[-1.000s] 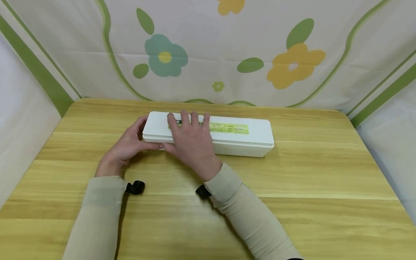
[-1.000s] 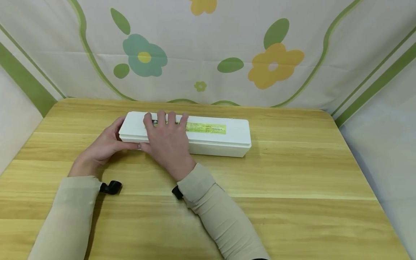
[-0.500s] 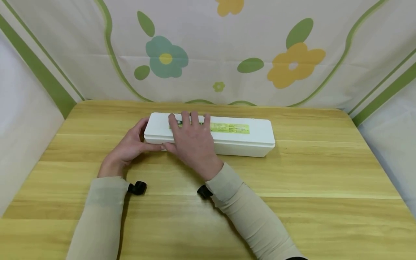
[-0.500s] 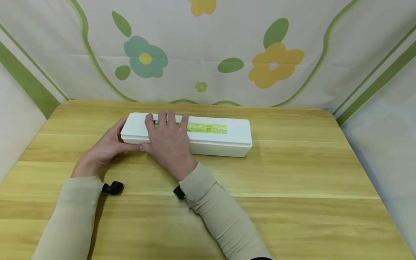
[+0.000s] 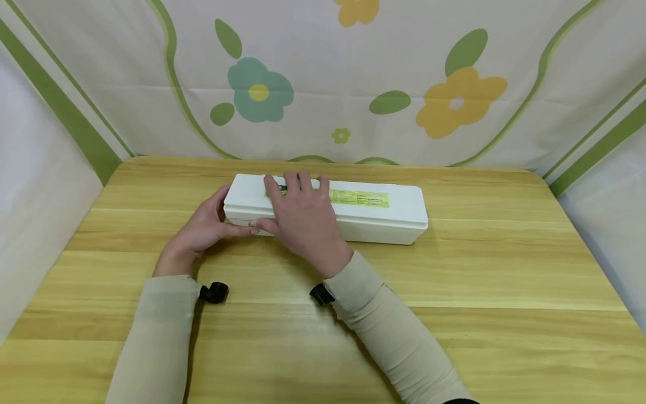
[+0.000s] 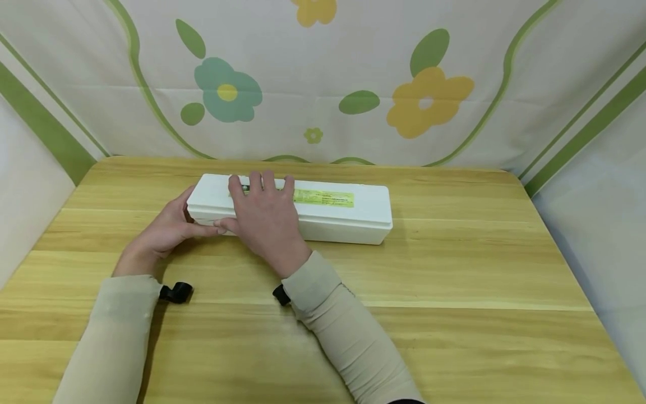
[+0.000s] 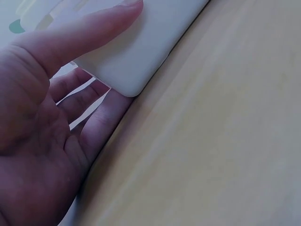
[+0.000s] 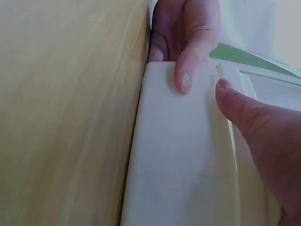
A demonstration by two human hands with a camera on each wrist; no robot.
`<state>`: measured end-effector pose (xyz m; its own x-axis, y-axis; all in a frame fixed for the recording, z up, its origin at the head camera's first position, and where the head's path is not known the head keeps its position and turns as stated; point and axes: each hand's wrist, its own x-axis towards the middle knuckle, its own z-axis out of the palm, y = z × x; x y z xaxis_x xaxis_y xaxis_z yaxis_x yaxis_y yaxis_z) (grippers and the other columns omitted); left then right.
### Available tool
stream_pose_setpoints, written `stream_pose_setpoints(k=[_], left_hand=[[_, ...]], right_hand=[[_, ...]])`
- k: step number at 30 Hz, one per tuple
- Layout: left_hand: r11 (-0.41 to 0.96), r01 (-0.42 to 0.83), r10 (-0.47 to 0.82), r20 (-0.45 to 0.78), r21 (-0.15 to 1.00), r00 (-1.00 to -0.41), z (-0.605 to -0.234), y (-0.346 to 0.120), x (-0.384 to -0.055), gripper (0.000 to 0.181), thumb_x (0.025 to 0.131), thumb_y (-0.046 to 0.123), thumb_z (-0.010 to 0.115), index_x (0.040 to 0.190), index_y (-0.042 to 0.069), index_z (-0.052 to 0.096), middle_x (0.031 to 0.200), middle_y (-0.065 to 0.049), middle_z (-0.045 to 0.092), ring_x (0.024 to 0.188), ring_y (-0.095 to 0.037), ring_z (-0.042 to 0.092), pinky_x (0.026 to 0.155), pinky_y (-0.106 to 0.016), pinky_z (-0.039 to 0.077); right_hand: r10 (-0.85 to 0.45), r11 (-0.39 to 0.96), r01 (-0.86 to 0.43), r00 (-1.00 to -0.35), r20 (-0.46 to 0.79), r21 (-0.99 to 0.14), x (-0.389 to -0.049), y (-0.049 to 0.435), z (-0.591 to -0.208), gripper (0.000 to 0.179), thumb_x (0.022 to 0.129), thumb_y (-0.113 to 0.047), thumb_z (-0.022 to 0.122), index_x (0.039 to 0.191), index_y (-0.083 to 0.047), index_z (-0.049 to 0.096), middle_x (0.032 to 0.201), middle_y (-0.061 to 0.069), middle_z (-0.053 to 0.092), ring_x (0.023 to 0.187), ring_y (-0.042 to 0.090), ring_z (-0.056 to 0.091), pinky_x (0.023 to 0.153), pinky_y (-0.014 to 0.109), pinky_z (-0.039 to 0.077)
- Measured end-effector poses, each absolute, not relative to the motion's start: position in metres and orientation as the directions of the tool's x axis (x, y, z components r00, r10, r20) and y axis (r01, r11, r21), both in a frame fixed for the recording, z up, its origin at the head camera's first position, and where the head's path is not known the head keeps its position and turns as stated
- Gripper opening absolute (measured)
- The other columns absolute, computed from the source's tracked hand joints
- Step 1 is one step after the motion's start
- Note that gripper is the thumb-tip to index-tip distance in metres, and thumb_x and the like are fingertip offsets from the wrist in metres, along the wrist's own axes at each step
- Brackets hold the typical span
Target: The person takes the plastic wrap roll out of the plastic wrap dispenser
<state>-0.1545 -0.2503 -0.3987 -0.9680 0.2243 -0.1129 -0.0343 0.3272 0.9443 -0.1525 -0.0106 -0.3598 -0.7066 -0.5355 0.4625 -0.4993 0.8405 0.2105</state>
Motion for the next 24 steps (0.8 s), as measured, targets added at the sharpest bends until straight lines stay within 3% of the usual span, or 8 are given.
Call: stream_pose_setpoints(k=[10,15,19,24], left_hand=[[0.308,-0.047,0.236,-0.124,0.950,-0.964,-0.398,-0.254,-0.153,0.103,0.086,0.006,0.090,0.169,0.026,0.033,0.157,-0.004,0.048,0.134,-0.022,0.049,0.103,-0.024,0.048],[0.268,-0.080,0.243,-0.148,0.960,-0.959,-0.397,-0.259,-0.150,0.101,0.086,0.006,0.091,0.169,0.027,0.037,0.164,-0.002,0.043,0.151,-0.022,0.034,0.124,-0.044,0.033],[0.250,-0.083,0.258,-0.149,0.965,-0.955,-0.396,-0.261,-0.150,0.100,0.086,0.005,0.090,0.169,0.025,0.037,0.168,-0.003,0.039,0.158,-0.024,0.025,0.130,-0.059,0.020],[0.266,-0.081,0.258,-0.152,0.961,-0.954,-0.395,-0.260,-0.152,0.102,0.086,0.005,0.091,0.169,0.025,0.036,0.169,-0.002,0.039,0.156,-0.023,0.029,0.128,-0.052,0.026]], right_hand=[[-0.531,0.838,-0.523,-0.717,0.451,0.154,-0.152,-0.009,-0.358,0.090,0.087,-0.090,0.055,0.146,-0.022,0.059,0.131,0.010,0.068,0.125,0.034,0.062,0.104,0.059,0.050],[-0.535,0.831,-0.538,-0.704,0.467,0.141,-0.152,-0.009,-0.358,0.088,0.087,-0.090,0.056,0.142,-0.021,0.061,0.129,0.009,0.069,0.123,0.034,0.062,0.101,0.057,0.050],[-0.535,0.832,-0.535,-0.704,0.467,0.147,-0.152,-0.009,-0.358,0.089,0.087,-0.091,0.056,0.143,-0.022,0.061,0.130,0.009,0.068,0.123,0.034,0.063,0.101,0.056,0.050],[-0.533,0.837,-0.520,-0.702,0.472,0.171,-0.152,-0.008,-0.359,0.091,0.086,-0.092,0.055,0.145,-0.022,0.060,0.130,0.009,0.069,0.123,0.033,0.063,0.102,0.056,0.051]])
